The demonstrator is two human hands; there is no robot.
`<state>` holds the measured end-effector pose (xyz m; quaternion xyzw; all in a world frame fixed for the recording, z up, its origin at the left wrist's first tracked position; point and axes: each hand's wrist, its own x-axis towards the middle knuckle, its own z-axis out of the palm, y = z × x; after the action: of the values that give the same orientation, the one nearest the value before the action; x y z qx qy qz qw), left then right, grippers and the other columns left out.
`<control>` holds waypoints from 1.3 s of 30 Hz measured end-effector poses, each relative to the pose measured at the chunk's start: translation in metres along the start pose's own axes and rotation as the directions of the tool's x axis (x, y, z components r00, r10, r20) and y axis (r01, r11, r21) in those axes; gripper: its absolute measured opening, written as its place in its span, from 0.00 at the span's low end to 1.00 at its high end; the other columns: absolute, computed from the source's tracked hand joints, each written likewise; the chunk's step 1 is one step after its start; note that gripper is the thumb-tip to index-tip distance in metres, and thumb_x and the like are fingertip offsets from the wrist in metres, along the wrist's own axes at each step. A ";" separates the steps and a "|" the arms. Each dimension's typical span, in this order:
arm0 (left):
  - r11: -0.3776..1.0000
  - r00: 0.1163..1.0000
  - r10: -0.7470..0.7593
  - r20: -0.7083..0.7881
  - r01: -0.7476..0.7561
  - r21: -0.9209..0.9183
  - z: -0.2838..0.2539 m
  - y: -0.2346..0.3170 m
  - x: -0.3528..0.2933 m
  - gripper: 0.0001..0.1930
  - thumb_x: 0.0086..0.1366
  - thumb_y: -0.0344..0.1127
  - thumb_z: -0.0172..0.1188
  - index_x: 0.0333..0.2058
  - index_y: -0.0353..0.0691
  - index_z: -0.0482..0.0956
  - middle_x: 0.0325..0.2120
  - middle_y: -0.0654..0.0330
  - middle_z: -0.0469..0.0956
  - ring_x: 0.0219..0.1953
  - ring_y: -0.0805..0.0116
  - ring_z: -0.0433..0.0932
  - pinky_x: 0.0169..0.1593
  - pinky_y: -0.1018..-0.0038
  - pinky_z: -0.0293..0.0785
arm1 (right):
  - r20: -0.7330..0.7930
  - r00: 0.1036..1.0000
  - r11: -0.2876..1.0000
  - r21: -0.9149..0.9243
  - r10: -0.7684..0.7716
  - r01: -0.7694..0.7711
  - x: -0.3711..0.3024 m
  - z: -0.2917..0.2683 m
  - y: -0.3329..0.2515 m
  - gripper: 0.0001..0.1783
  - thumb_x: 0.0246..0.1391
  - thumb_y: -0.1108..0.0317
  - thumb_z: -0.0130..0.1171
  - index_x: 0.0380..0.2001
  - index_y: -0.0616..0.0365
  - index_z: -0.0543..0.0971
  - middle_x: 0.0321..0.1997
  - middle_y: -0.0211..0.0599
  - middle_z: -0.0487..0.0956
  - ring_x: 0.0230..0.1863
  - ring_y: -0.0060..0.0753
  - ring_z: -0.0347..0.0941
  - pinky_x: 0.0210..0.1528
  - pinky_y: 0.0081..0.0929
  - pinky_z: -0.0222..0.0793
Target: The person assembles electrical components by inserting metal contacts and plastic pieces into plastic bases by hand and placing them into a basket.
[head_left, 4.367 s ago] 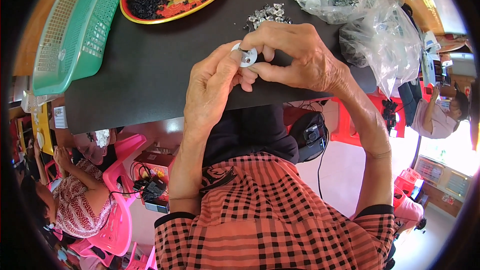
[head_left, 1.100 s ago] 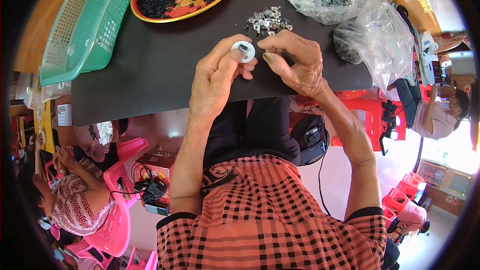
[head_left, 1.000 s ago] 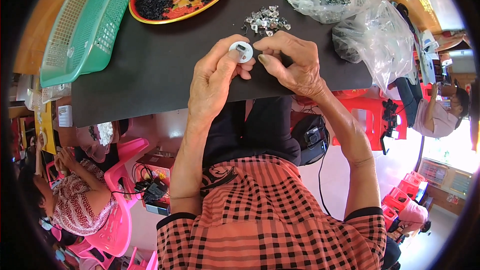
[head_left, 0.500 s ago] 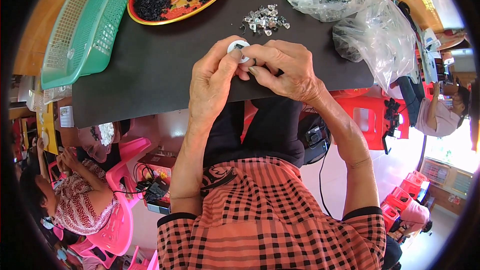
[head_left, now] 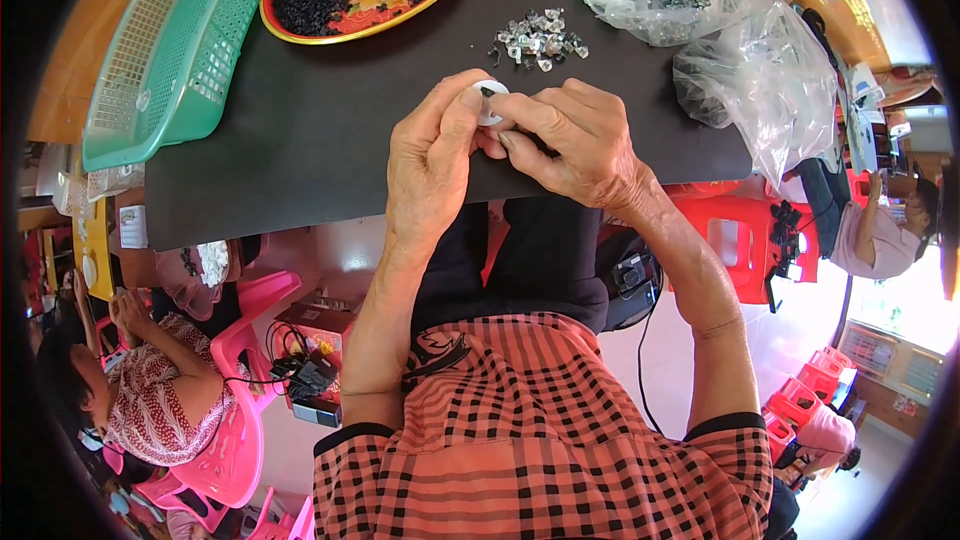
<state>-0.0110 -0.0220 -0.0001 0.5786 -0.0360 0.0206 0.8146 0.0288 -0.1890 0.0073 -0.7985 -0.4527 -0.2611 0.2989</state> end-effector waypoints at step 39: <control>0.970 0.983 -0.140 0.116 0.160 -0.184 -0.003 0.007 0.005 0.18 0.72 0.38 0.47 0.48 0.27 0.72 0.30 0.58 0.76 0.28 0.72 0.74 0.34 0.78 0.71 | -0.105 0.992 0.987 0.153 0.069 -0.052 0.006 -0.001 0.002 0.24 0.37 0.76 0.67 0.43 0.52 0.79 0.33 0.30 0.78 0.30 0.34 0.74 0.34 0.29 0.71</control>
<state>-0.0067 -0.0164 0.0058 0.4984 -0.0355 -0.0742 0.8630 0.0326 -0.1874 0.0117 -0.7717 -0.4294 -0.2605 0.3902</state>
